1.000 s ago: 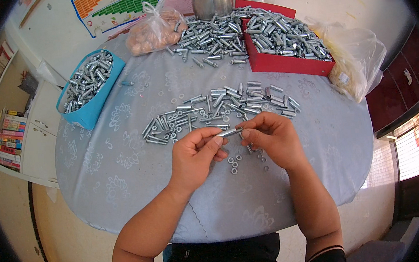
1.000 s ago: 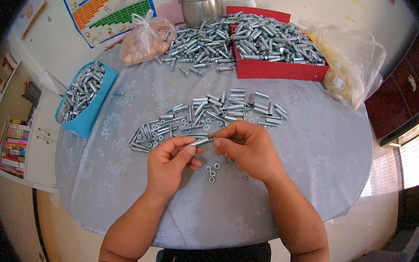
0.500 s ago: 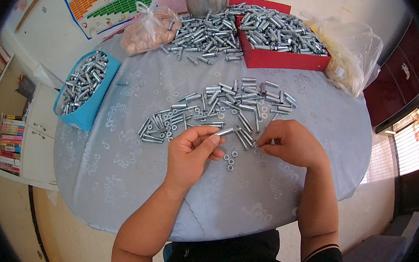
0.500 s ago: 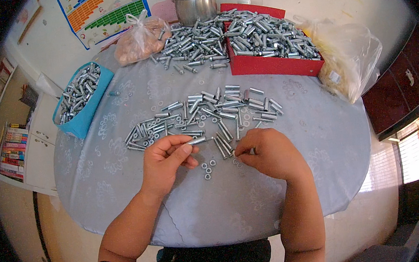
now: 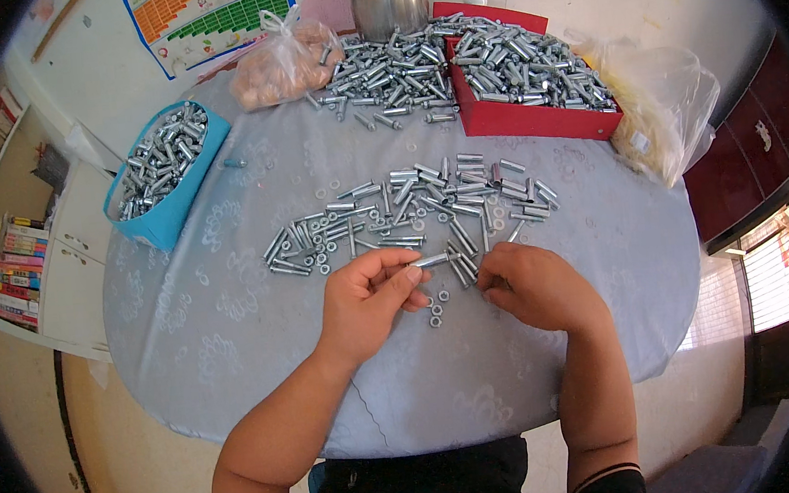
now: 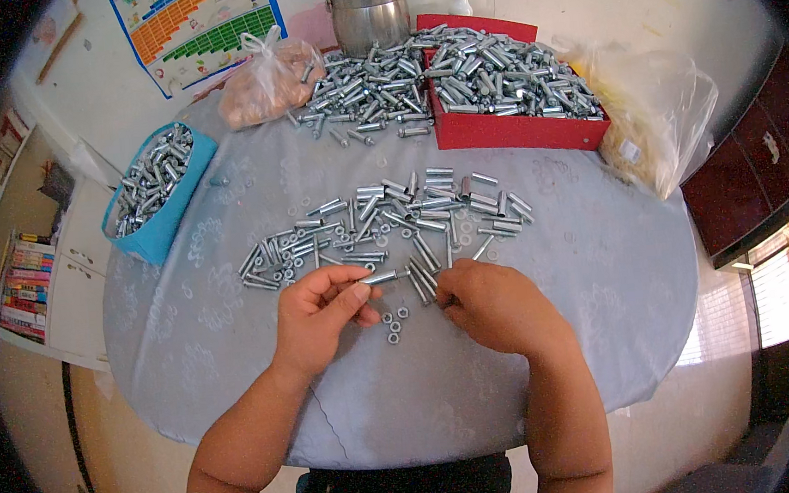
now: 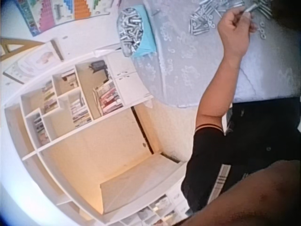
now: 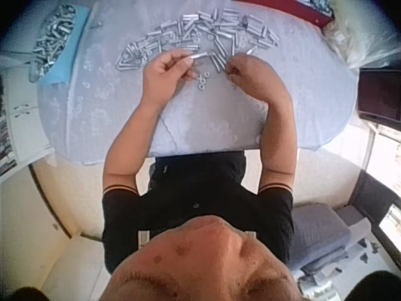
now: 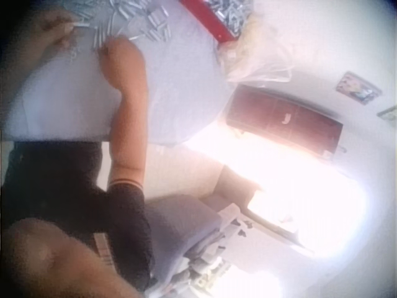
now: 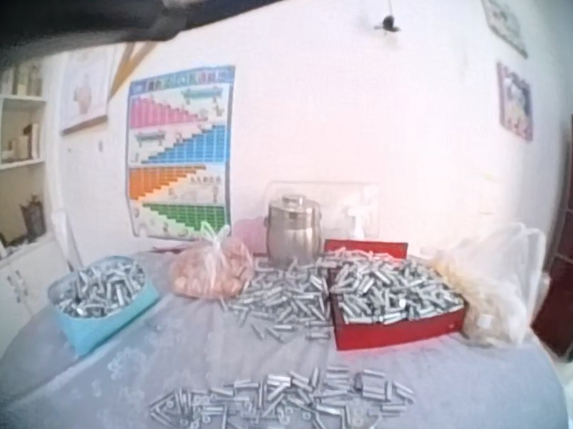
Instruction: The person sits at a table and repeatedly picks up metal bolts and washers. They thread the washers onto the bolts by hand and place the assembled fasteners back onto the table surface. The person continues this repetitive assembly process throughout the clip.
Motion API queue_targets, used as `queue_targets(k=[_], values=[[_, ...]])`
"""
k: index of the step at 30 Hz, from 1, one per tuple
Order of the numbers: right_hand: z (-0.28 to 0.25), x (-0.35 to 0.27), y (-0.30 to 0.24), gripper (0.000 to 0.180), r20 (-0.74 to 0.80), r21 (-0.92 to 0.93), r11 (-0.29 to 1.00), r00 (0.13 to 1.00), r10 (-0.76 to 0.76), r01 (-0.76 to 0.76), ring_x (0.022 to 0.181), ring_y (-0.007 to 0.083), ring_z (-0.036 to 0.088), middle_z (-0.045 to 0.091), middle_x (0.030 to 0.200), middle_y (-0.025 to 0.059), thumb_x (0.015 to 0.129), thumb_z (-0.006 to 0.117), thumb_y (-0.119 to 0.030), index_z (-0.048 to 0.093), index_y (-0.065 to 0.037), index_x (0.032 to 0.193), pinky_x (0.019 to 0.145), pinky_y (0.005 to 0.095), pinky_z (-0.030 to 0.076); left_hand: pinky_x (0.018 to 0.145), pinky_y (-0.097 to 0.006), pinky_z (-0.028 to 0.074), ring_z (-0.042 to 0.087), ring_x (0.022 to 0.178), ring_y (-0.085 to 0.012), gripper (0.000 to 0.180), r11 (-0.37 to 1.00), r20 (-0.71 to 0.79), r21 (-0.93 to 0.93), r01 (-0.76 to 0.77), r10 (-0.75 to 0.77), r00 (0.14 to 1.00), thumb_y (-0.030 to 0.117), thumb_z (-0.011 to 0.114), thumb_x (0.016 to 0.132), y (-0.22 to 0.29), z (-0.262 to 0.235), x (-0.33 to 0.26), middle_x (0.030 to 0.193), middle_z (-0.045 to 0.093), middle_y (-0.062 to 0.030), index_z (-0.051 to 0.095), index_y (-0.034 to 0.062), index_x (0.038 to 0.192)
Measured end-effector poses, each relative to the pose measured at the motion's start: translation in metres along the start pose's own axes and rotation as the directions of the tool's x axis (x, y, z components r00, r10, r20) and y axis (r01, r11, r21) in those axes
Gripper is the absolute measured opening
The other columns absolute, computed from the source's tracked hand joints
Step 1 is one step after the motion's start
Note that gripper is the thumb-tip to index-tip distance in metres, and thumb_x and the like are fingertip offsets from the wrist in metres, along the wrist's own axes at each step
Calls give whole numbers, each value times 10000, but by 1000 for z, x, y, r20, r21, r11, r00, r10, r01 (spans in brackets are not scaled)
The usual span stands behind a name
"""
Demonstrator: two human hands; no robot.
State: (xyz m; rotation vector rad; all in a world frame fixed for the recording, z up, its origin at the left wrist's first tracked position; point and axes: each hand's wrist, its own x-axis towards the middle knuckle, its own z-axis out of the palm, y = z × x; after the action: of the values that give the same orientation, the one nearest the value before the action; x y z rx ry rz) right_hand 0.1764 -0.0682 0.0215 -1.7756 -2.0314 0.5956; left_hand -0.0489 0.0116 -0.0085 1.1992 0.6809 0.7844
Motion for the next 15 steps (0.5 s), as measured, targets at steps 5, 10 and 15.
queue_targets(k=[5, 10, 15], values=[[-2, 9, -1, 97, -72, 689, 716, 972, 223, -114, 693, 130, 582, 617, 786, 23, 849, 658, -53, 620, -24, 935, 631, 270, 474, 649, -256, 557, 663, 727, -138, 203, 1000, 10, -10, 3, -3, 1000, 52, 596, 928, 1, 0, 0, 928, 686, -115, 616, -20, 1117], [6, 16, -9, 70, -33, 845, 528, 975, 220, -90, 677, 64, 528, 584, 774, -17, 882, 656, -52, 615, -15, 924, 610, 218, 445, 635, -264, 564, 669, 708, -150, 206, 1000, 13, -2, 3, -3, 1000, 63, 593, 929, 2, 1, 0, 916, 688, -122, 618, -31, 1110], [11, 19, -9, 70, -22, 878, 472, 979, 205, -79, 668, 70, 522, 578, 762, -13, 884, 651, -46, 613, -9, 929, 606, 219, 440, 634, -268, 565, 670, 707, -153, 210, 1000, 24, -12, 2, -1, 1000, 67, 594, 928, 2, 1, 0, 912, 689, -125, 619, -30, 1113]])
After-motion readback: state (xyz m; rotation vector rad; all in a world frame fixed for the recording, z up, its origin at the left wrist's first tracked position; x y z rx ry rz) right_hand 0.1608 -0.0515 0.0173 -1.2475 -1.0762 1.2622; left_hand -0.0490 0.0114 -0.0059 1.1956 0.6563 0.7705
